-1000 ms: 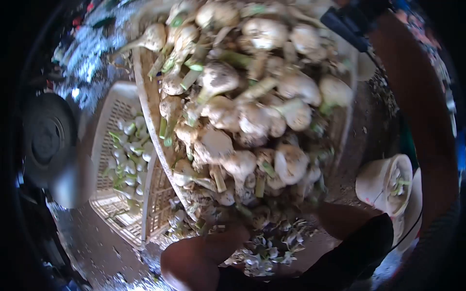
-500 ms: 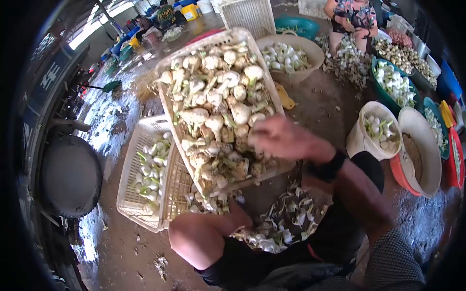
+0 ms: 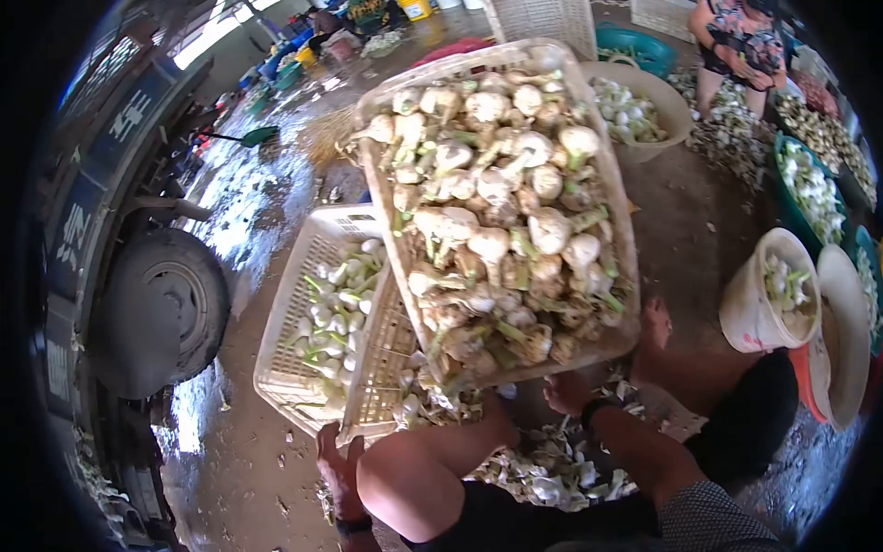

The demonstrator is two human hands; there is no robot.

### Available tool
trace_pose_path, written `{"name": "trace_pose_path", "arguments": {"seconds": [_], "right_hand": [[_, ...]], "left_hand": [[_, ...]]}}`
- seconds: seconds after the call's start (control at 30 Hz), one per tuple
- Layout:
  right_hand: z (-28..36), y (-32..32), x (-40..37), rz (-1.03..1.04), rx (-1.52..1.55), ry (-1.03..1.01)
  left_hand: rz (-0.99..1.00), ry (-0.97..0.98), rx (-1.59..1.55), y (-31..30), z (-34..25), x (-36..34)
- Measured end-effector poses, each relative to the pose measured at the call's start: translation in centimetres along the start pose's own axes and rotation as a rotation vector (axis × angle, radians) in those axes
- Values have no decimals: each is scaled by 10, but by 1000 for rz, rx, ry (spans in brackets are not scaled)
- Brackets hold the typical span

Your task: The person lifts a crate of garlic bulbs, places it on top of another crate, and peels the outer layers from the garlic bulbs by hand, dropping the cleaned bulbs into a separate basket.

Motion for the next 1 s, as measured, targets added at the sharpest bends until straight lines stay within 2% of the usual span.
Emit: {"name": "trace_pose_path", "arguments": {"seconds": [0.03, 0.1, 0.13, 0.23, 0.43, 0.57, 0.6, 0.63, 0.67, 0.73, 0.77, 0.8, 0.87, 0.9, 0.93, 1.0], "right_hand": [[-26, 32, 2, 5, 5, -13], [-79, 102, 17, 310, 220, 105], [-92, 116, 19, 314, 221, 99], [-110, 143, 13, 309, 967, 75], [-82, 115, 18, 311, 834, 157], [-48, 89, 6, 189, 457, 112], [-38, 76, 3, 196, 485, 156], [-58, 100, -6, 209, 1232, 435], [-47, 81, -10, 203, 1230, 435], [1, 13, -10, -1, 218, 351], [-19, 45, -22, -210, -152, 43], [-44, 79, -31, -224, -156, 43], [-82, 121, -46, -59, 537, 146], [-8, 20, -53, 75, 275, 316], [35, -28, -53, 58, 274, 328], [81, -80, -51, 120, 673, 320]], "left_hand": [[63, 50, 118, 5, 5, 14], [241, 143, 234, 27, 43, 27], [354, -100, 116, 31, 47, 31], [362, -152, 198, 40, 56, 31], [337, -220, 264, 46, 45, 27], [316, -228, 245, 47, 46, 18], [305, -221, 251, 50, 45, 15], [307, -192, 248, 52, 45, 11], [314, -180, 228, 53, 43, 2], [318, -160, 178, 55, 42, -7], [320, -145, 149, 56, 41, -13], [321, -135, 120, 57, 40, -18], [325, -114, 52, 57, 38, -26], [324, -97, 4, 56, 37, -27], [321, -76, -50, 52, 38, -26], [311, 9, -141, 41, 45, -14]]}}
Point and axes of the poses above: each hand's wrist, its own x-axis towards the middle knuckle, its own y-axis out of the palm, z = x × y, the point moved 2 cm from there along x, towards the middle knuckle, and after that the axes turned 11 degrees about y, right-handed, at the moved point
